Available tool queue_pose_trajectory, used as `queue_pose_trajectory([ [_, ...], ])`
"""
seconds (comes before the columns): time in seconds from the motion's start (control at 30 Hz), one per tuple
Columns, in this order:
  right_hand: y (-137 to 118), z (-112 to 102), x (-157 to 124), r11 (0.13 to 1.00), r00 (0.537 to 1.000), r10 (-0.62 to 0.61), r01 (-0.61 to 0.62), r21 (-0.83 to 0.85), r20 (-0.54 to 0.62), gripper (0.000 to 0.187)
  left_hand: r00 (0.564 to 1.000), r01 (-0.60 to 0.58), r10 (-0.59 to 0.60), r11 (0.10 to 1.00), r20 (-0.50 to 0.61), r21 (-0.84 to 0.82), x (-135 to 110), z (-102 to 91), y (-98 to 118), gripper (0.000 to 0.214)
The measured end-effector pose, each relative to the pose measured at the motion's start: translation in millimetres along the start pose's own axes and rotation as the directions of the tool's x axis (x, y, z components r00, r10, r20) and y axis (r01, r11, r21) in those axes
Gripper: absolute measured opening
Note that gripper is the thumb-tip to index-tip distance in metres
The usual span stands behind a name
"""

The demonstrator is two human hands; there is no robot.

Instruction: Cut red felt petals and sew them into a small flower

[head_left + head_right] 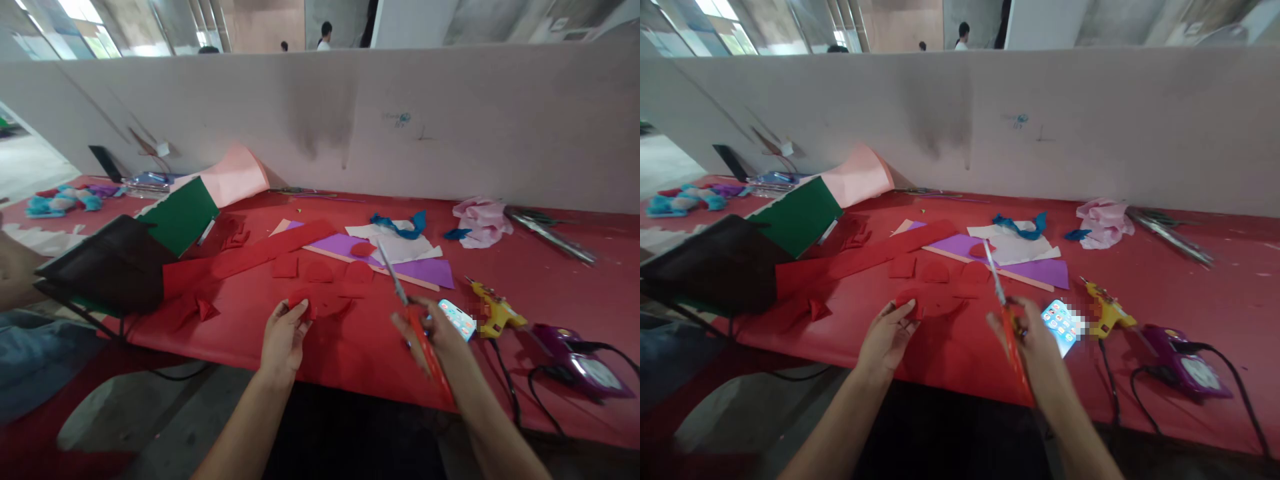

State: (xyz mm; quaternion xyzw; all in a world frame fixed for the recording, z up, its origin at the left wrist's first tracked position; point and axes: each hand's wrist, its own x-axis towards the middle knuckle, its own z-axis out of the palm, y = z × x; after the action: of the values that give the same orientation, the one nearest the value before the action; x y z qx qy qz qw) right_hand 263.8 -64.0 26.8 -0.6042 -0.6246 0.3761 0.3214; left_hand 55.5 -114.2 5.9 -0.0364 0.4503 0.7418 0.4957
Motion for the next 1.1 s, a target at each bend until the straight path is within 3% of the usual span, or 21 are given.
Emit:
queue_pose_trajectory([
  [0.07, -1.9, -25.2, 55.6, 0.939, 0.991, -0.127, 0.111, -0.324, -0.028, 0.047, 0.998, 0.022, -0.022, 1.000, 0.065, 0.014, 0.9, 5.9, -5.0, 0.025],
  [0.17, -0.9, -38.2, 129.1, 0.742, 0.990, -0.142, 0.112, -0.661, 0.009, 0.047, 0.991, 0.047, -0.050, 0.999, 0.124, 0.021, -0.9, 14.4, -16.4, 0.025],
  [0.23, 3.2, -33.3, 162.5, 0.599, 0.984, -0.149, 0.169, -0.783, 0.098, 0.047, 0.989, 0.050, -0.055, 0.998, 0.136, 0.037, -1.6, 15.5, -19.9, 0.025],
  [0.37, 14.6, -19.1, 192.1, 0.524, 0.974, -0.149, 0.224, -0.822, 0.170, 0.043, 0.991, 0.012, -0.026, 0.993, 0.128, 0.115, 1.3, 6.1, -10.6, 0.024],
  [0.53, 18.0, -12.1, 188.7, 0.477, 0.972, -0.161, 0.230, -0.848, 0.173, 0.040, 0.990, -0.098, 0.073, 0.970, 0.118, 0.224, 8.2, -7.8, 9.4, 0.022],
  [0.67, 5.4, 3.0, 158.9, 0.440, 0.932, -0.287, 0.334, -0.834, 0.222, 0.035, 0.985, -0.143, 0.107, 0.949, 0.138, 0.280, 14.1, -16.2, 15.1, 0.020],
  [0.77, -3.2, 22.2, 125.4, 0.543, 0.836, -0.316, 0.546, -0.638, 0.448, 0.030, 0.980, -0.163, 0.115, 0.929, 0.160, 0.332, 19.1, -22.7, 14.4, 0.025],
  [0.83, -4.3, 37.2, 103.9, 0.639, 0.768, -0.296, 0.601, -0.479, 0.568, 0.036, 0.976, -0.182, 0.123, 0.913, 0.178, 0.366, 22.0, -26.1, 13.0, 0.034],
  [0.9, -2.6, 51.7, 87.3, 0.674, 0.757, -0.291, 0.596, -0.436, 0.585, 0.033, 0.970, -0.206, 0.131, 0.889, 0.203, 0.409, 24.1, -28.4, 11.7, 0.041],
  [1.0, -0.6, 63.1, 76.9, 0.693, 0.751, -0.291, 0.593, -0.410, 0.593, 0.010, 0.962, -0.226, 0.124, 0.860, 0.242, 0.458, 25.6, -30.3, 10.9, 0.044],
  [1.1, -5.0, 47.1, 84.4, 0.666, 0.737, -0.303, 0.617, -0.419, 0.604, 0.011, 0.956, -0.230, 0.106, 0.851, 0.274, 0.473, 26.2, -31.0, 11.8, 0.044],
])
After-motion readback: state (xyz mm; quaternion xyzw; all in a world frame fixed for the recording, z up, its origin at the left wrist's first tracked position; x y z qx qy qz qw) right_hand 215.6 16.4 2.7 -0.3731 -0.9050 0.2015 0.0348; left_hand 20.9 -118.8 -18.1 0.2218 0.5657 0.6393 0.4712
